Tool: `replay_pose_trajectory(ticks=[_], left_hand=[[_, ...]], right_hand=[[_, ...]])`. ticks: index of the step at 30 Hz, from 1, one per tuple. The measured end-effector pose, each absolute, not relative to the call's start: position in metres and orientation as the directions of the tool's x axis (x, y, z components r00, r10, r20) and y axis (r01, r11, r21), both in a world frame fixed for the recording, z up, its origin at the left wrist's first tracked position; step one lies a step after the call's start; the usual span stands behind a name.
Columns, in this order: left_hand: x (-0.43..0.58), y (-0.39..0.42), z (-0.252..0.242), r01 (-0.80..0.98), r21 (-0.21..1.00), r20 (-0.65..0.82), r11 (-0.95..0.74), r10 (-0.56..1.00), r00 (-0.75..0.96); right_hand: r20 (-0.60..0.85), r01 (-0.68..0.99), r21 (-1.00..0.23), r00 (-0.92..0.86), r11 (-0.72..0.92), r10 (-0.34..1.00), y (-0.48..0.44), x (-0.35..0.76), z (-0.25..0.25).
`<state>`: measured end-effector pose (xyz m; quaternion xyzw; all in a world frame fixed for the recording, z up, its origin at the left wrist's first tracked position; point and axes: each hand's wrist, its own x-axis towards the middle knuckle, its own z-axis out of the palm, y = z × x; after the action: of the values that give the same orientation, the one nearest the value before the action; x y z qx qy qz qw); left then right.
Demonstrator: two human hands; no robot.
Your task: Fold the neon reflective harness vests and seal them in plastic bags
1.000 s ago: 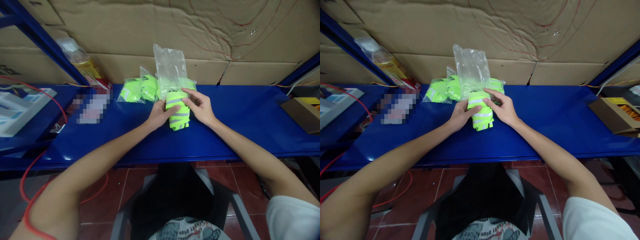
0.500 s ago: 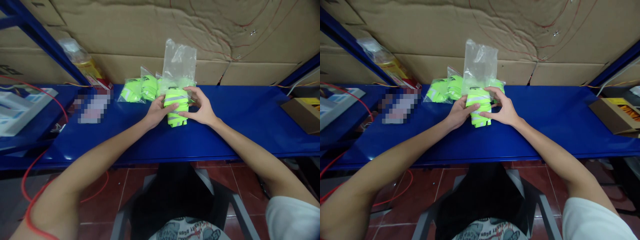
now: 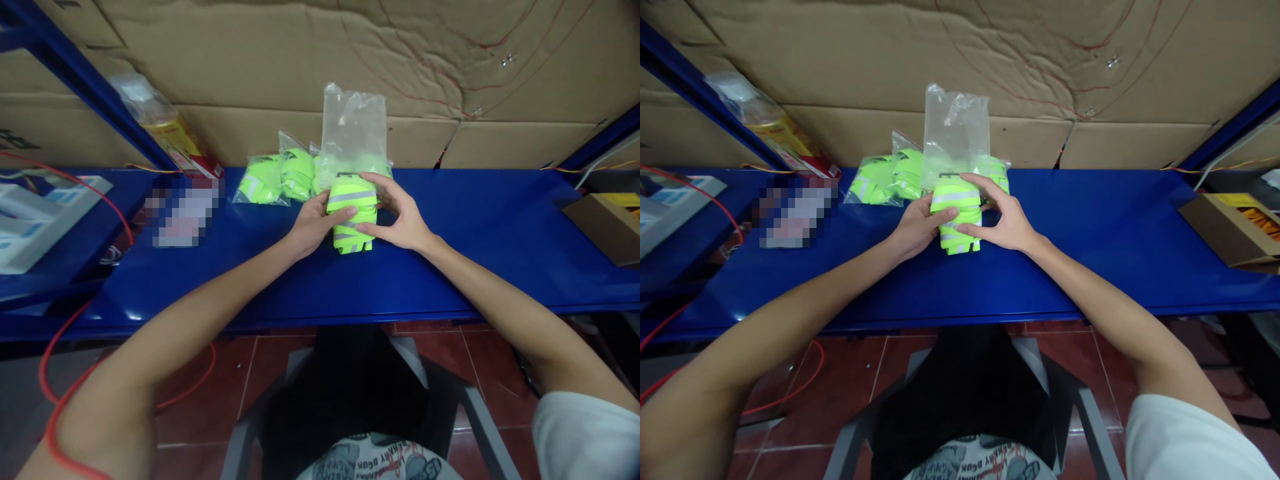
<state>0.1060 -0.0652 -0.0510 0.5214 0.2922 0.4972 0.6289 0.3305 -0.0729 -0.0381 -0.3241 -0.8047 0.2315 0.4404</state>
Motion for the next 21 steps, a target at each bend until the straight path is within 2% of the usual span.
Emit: replay_pose_trajectory(ticks=[4,8,13,21], left_hand=[[0.1040,-0.0654,-0.0482,-0.297,0.955,0.104,0.015,0.919,0.381],[0.1023,-0.0645,-0.0492,-0.283,0.959,0.121,-0.021,0.932,0.341],[0.1025,-0.0647,-0.0516,-0.305,0.951,0.151,-0.051,0.937,0.314],[0.1053,-0.0661,-0.0535,-0.304,0.950,0.171,-0.074,0.936,0.308]], right_hand=[[0.602,0.353,-0.580,-0.420,0.734,0.679,-0.0727,0.3332,-0.0366],[0.629,0.367,-0.540,-0.422,0.757,0.653,-0.0709,0.3354,-0.0366],[0.684,0.305,-0.537,-0.388,0.787,0.617,-0.0666,0.3364,-0.0416],[0.669,0.345,-0.535,-0.385,0.771,0.636,-0.0660,0.3387,-0.0412]])
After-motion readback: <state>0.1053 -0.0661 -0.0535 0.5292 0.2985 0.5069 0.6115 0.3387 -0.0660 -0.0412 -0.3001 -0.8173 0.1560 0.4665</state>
